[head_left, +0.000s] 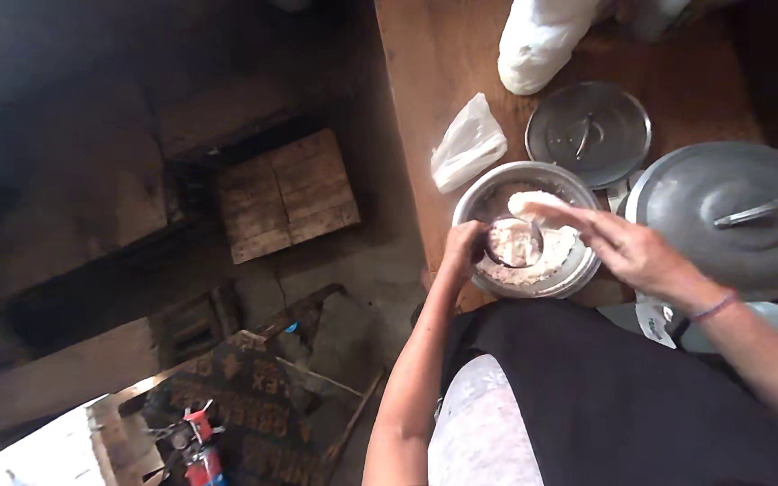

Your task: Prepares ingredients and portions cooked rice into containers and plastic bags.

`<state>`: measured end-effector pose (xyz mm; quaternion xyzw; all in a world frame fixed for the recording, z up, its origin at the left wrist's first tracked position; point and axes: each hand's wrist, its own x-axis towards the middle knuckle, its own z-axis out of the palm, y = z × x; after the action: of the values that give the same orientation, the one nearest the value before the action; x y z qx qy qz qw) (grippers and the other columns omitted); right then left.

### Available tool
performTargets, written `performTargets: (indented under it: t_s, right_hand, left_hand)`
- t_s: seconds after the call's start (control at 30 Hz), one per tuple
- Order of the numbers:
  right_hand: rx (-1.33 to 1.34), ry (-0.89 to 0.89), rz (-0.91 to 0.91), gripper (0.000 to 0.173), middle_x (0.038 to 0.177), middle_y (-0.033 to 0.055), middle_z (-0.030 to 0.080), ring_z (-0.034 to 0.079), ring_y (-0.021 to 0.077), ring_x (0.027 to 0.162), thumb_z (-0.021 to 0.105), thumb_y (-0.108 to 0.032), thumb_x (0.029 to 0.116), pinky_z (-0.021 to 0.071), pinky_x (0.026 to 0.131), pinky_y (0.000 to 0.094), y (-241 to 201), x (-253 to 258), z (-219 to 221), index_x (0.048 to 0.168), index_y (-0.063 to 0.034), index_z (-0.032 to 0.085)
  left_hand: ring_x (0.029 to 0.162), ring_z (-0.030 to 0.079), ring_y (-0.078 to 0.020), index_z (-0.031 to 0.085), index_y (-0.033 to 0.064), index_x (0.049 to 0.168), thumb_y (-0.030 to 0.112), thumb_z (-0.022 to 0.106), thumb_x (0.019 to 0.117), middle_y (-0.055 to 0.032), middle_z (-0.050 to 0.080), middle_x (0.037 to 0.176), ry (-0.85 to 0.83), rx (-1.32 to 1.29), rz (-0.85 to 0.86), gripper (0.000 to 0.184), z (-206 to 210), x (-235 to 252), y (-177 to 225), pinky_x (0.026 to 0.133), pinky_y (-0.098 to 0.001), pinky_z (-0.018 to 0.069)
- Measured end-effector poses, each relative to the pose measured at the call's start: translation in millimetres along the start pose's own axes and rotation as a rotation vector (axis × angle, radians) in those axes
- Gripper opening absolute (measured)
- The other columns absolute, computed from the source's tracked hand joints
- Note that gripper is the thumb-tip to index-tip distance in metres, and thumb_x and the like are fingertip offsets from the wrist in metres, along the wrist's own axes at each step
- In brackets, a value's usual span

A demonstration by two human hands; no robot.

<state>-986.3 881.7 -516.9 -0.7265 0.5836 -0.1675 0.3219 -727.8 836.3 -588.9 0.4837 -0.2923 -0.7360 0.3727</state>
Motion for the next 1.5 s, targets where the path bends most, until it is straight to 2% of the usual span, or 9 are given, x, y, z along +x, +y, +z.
performTargets:
  t_s: [0.2, 0.5, 0.63, 0.73, 0.87, 1.0, 1.1, 1.27, 1.5]
  right_hand:
    - [-0.169, 0.409, -0.213, 0.035, 0.096, 0.0255, 0.068, 0.069, 0.0373, 0.081, 0.052, -0.004, 0.1027, 0.0585, 0.073, 0.0444, 14.0, -16.0, 49.0, 0.135, -0.0004, 0.066]
    - [-0.096, 0.130, 0.141, 0.035, 0.100, 0.0257, 0.072, 0.069, 0.0491, 0.086, 0.046, -0.023, 0.1089, 0.0500, 0.072, 0.0703, -14.9, 2.1, -0.4, 0.129, -0.0053, 0.069]
    - [0.330, 0.027, 0.480, 0.035, 0.063, -0.0049, 0.046, 0.040, 0.0038, 0.052, 0.041, -0.030, 0.1107, 0.0363, 0.050, 0.0238, -25.7, 4.8, -13.6, 0.097, -0.0069, 0.064]
    - [0.721, -0.216, 0.711, 0.034, 0.060, -0.0105, 0.043, 0.031, -0.0025, 0.043, 0.039, -0.031, 0.1117, 0.0280, 0.041, 0.0146, -43.0, 3.1, -2.9, 0.090, -0.0127, 0.058]
    - [0.633, -0.194, 0.621, 0.039, 0.063, -0.0091, 0.043, 0.038, 0.0000, 0.050, 0.039, -0.034, 0.1115, 0.0346, 0.048, 0.0185, -32.5, 1.3, 42.0, 0.089, -0.0100, 0.059]
    - [0.037, 0.033, 0.400, 0.054, 0.070, 0.0232, 0.061, 0.064, 0.0435, 0.070, 0.042, -0.041, 0.1092, 0.0481, 0.063, 0.0634, -20.4, -3.7, 48.5, 0.092, 0.0043, 0.066]
    - [-0.155, 0.272, 0.334, 0.055, 0.059, 0.0222, 0.053, 0.060, 0.0449, 0.056, 0.043, -0.041, 0.1079, 0.0407, 0.049, 0.0590, -34.5, -11.2, 34.0, 0.081, 0.0041, 0.059]
    - [0.409, 0.006, 0.675, 0.051, 0.079, 0.0110, 0.055, 0.053, 0.0220, 0.073, 0.039, -0.038, 0.1112, 0.0457, 0.071, 0.0459, -41.0, -6.6, 56.9, 0.100, 0.0041, 0.065]
    - [-0.251, 0.185, 0.719, 0.051, 0.084, 0.0344, 0.067, 0.067, 0.0578, 0.086, 0.044, -0.038, 0.1101, 0.0479, 0.070, 0.0700, -49.1, -0.2, 55.2, 0.101, 0.0067, 0.067]
  left_hand:
    - [0.046, 0.045, 0.0001, 0.055, 0.0168, 0.062, 0.010, 0.044, 0.0931, 0.0081, 0.052, 0.053, -0.056, -0.103, 0.108, 0.034, 20.7, -2.7, 10.8, 0.048, -0.0182, 0.0394]
    - [0.057, 0.050, -0.0006, 0.054, 0.0086, 0.057, 0.006, 0.056, 0.0878, 0.0057, 0.052, 0.058, -0.208, 0.442, 0.600, 0.030, 5.5, -0.6, 26.3, 0.056, -0.0205, 0.0422]
    - [0.056, 0.049, 0.0002, 0.054, 0.0104, 0.057, 0.005, 0.055, 0.0876, 0.0073, 0.051, 0.058, -0.135, 0.389, 0.609, 0.031, -6.3, 4.3, 16.4, 0.055, -0.0197, 0.0414]
    - [0.058, 0.050, -0.0004, 0.054, 0.0102, 0.057, 0.004, 0.055, 0.0874, 0.0074, 0.051, 0.058, -0.106, 0.352, 0.622, 0.031, -3.4, 3.8, 12.2, 0.056, -0.0201, 0.0424]
    - [0.052, 0.048, -0.0007, 0.054, 0.0116, 0.056, 0.004, 0.056, 0.0886, 0.0080, 0.050, 0.055, 0.009, 0.332, 0.511, 0.033, 20.6, -2.9, 16.7, 0.052, -0.0212, 0.0421]
    - [0.053, 0.050, -0.0037, 0.057, 0.0109, 0.059, 0.009, 0.056, 0.0924, 0.0056, 0.053, 0.056, 0.093, 0.354, 0.334, 0.034, 24.2, -2.5, 12.1, 0.054, -0.0261, 0.0441]
    - [0.053, 0.051, -0.0023, 0.058, 0.0112, 0.060, 0.009, 0.056, 0.0930, 0.0063, 0.055, 0.056, 0.101, 0.284, 0.288, 0.033, 11.2, 2.3, 6.5, 0.054, -0.0242, 0.0452]
    - [0.055, 0.052, 0.0006, 0.059, 0.0142, 0.058, 0.002, 0.053, 0.0892, 0.0093, 0.057, 0.057, -0.045, 0.180, 0.284, 0.033, -1.9, -1.3, 29.5, 0.055, -0.0198, 0.0447]
    - [0.051, 0.048, 0.0004, 0.057, 0.0111, 0.062, 0.004, 0.051, 0.0958, 0.0076, 0.053, 0.056, 0.005, 0.260, 0.228, 0.035, -9.9, 3.2, 37.1, 0.052, -0.0195, 0.0413]
